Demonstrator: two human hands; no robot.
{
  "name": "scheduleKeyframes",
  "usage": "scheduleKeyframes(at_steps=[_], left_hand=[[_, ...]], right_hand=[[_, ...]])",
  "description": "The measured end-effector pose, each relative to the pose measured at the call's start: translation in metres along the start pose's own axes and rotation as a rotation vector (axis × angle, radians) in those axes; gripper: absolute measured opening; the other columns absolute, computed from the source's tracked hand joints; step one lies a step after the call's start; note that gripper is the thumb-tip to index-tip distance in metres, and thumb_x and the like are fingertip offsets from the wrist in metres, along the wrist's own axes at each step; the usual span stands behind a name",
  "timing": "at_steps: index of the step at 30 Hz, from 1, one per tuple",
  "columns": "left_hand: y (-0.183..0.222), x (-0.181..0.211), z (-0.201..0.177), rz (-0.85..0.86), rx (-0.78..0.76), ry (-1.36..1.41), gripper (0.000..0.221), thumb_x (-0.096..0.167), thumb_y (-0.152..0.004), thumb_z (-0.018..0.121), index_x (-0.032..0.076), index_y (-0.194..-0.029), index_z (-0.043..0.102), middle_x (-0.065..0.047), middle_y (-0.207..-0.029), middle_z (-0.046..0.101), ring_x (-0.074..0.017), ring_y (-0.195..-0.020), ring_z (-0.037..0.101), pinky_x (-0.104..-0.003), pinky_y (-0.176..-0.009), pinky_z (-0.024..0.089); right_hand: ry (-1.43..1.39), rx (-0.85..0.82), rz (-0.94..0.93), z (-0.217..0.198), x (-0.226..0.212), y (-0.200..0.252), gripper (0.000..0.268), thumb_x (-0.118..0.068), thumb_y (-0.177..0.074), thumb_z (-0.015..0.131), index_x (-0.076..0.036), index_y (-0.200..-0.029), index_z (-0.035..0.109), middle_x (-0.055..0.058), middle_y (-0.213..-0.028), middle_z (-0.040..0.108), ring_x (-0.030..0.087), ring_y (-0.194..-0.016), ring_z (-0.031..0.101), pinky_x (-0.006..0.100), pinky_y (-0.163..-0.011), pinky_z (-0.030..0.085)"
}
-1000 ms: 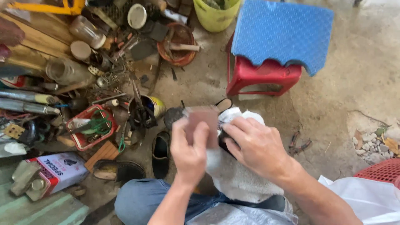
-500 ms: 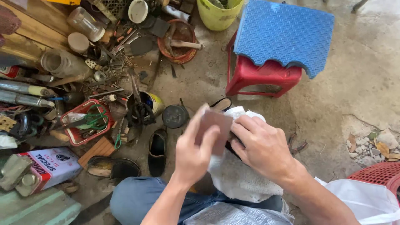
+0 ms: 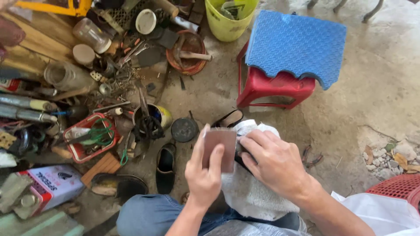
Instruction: Repairing a high-heeled shoe by sanding the heel and applying adhesive to attach a new tip.
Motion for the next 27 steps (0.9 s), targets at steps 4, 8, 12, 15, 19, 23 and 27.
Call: scheduleKeyframes(at_steps=[4,8,12,15,19,23,27], left_hand=[[-0.017,0.001,0.003,0.029,-0.015,-0.059,0.048,0.022,-0.103,0.062,0.007,-0.147,0.052,-0.011,-0.145,0.064,-0.0178,-0.119,0.072,-0.028,-0.092,0.060],[-0.004,0.005,0.004,0.030,-0.048,-0.007,0.049,0.017,-0.102,0.061,0.001,-0.147,0.051,-0.015,-0.146,0.062,-0.0220,-0.132,0.064,-0.032,-0.108,0.055],[0.002,-0.007,0.005,0.057,-0.043,-0.044,0.047,0.017,-0.101,0.065,0.005,-0.145,0.053,-0.016,-0.145,0.062,-0.0221,-0.122,0.071,-0.030,-0.099,0.061],[0.003,-0.005,0.004,0.063,-0.018,-0.013,0.046,0.013,-0.100,0.066,0.004,-0.143,0.055,-0.015,-0.144,0.063,-0.0191,-0.120,0.071,-0.029,-0.099,0.060],[-0.010,-0.008,0.008,0.093,-0.062,-0.070,0.046,0.013,-0.101,0.065,0.002,-0.144,0.054,-0.015,-0.143,0.064,-0.0204,-0.127,0.068,-0.031,-0.105,0.057],[-0.042,0.001,-0.031,0.166,0.275,-0.092,0.039,0.010,-0.096,0.073,0.004,-0.133,0.068,-0.019,-0.124,0.073,-0.0325,-0.121,0.068,-0.045,-0.105,0.053],[-0.014,0.003,-0.020,0.086,0.182,-0.077,0.043,0.003,-0.090,0.077,0.000,-0.132,0.068,-0.020,-0.125,0.073,-0.0308,-0.121,0.068,-0.043,-0.104,0.053]], right_hand=[[0.024,0.025,-0.015,0.000,-0.005,-0.002,0.015,-0.031,-0.094,0.065,-0.020,-0.103,0.067,-0.004,-0.099,0.065,0.021,-0.085,0.065,0.040,-0.041,0.050],[-0.023,0.001,0.004,0.000,0.000,-0.002,0.017,-0.031,-0.092,0.064,-0.019,-0.103,0.066,-0.002,-0.102,0.066,0.023,-0.086,0.064,0.042,-0.045,0.053],[0.007,0.022,-0.010,0.002,-0.005,-0.001,0.018,-0.030,-0.091,0.066,-0.017,-0.104,0.066,-0.002,-0.099,0.065,0.021,-0.083,0.063,0.040,-0.043,0.050],[0.019,0.051,-0.021,-0.003,-0.005,-0.001,0.017,-0.029,-0.091,0.066,-0.017,-0.103,0.065,-0.001,-0.097,0.063,0.021,-0.083,0.062,0.039,-0.040,0.048],[0.025,0.024,0.005,0.001,-0.003,-0.005,0.017,-0.030,-0.094,0.063,-0.019,-0.105,0.064,0.000,-0.094,0.061,0.022,-0.086,0.062,0.041,-0.038,0.048],[-0.032,0.110,0.030,-0.008,-0.002,-0.004,0.012,-0.030,-0.092,0.063,-0.022,-0.099,0.068,-0.005,-0.088,0.062,0.016,-0.082,0.066,0.030,-0.050,0.058],[-0.028,0.106,0.036,-0.008,-0.001,-0.002,0.011,-0.033,-0.092,0.062,-0.024,-0.096,0.065,-0.006,-0.087,0.060,0.016,-0.081,0.065,0.029,-0.050,0.057]])
Point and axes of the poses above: each hand's wrist, its own y-axis away from the middle knuckle, its own z-axis out of the palm, x = y × z, the point moved 10 cm from there along -y, towards the middle knuckle
